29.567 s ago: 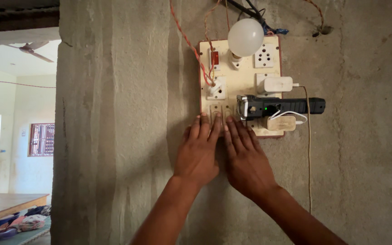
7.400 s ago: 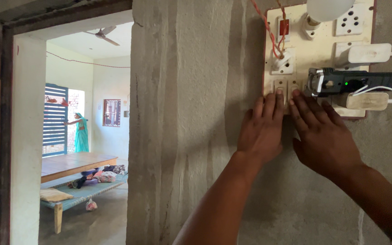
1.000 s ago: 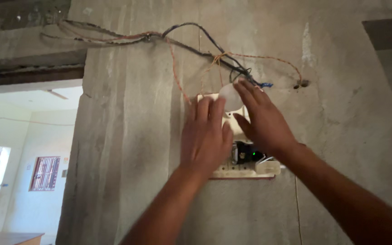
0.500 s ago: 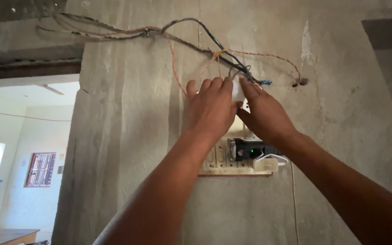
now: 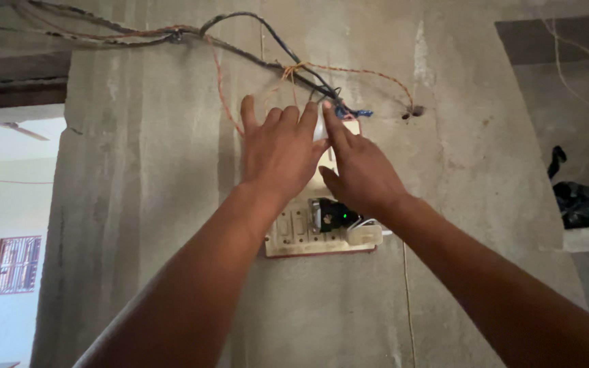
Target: The person screws a light bulb into a socket on a wall-mounted electrical board, then repeatedly presses switches to turn the bulb on and off. The person also removes and reinserts the bulb multiple times while continuing to operate the switches.
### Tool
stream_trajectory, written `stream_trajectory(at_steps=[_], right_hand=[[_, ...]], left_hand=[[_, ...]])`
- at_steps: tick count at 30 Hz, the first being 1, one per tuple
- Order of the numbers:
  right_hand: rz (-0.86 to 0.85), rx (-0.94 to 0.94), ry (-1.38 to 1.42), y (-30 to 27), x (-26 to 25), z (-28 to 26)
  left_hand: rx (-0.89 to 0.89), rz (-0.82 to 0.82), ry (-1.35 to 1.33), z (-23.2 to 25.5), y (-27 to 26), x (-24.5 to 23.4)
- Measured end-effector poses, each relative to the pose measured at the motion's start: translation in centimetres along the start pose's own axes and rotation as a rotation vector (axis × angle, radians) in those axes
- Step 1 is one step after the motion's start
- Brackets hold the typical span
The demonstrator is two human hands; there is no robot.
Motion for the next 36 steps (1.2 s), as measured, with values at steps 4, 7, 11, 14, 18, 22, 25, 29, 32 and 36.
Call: stream_trajectory(at_steps=[4,7,11,14,18,22,25,29,32,36], right_hand=[[0.003,0.001,0.02,-0.5,0.3,0.3],[0.072,-0.068,0.054,-1.3,1.1,1.1],[0.077,-0.021,0.025,-1.6,2.0,1.7],[0.081,-0.031,-0.048,-1.8,2.5,2.0],[0.089,-0.073,-0.089,-2.1,2.9,2.3],[0.029,0.004,-0.099,-2.3,2.8,2.4],[-0.006,0.04,-0.116,-2.3,2.9,2.4],[0.059,-0.076,-0.107,-2.4,2.9,2.4],[0.026,-0.043,-0.12,-2.3,2.8,2.6],[-0.028,0.003,-0.159,-2.4,3.0,3.0]], left_hand=[[0.04,-0.04,0.007,-0.3,0.5,-0.1],[0.049,-0.018,-0.003,-0.5,0.2,0.2],[0.01,-0.002,-0.029,-0.4,0.7,0.5],[0.0,-0.036,-0.039,-0.7,0.9,0.8],[0.039,-0.005,-0.07,-0.9,0.6,1.1],[0.051,0.02,-0.086,-1.0,0.8,1.2],[0.042,-0.057,-0.088,-1.3,1.1,1.0],[0.048,-0.034,-0.13,-1.4,0.9,0.8],[0.067,-0.003,-0.146,-1.4,0.9,0.8],[0.143,0.013,-0.114,-2.0,0.9,1.4]])
Point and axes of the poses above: each hand's wrist, its own y-axis towards the middle knuckle, its own x-axis out of the palm, z = x × y, the point moved 1 cm from there along y, towards the middle knuckle, and after that the axes turned 14 degrees about z, right-handed, at the moved point
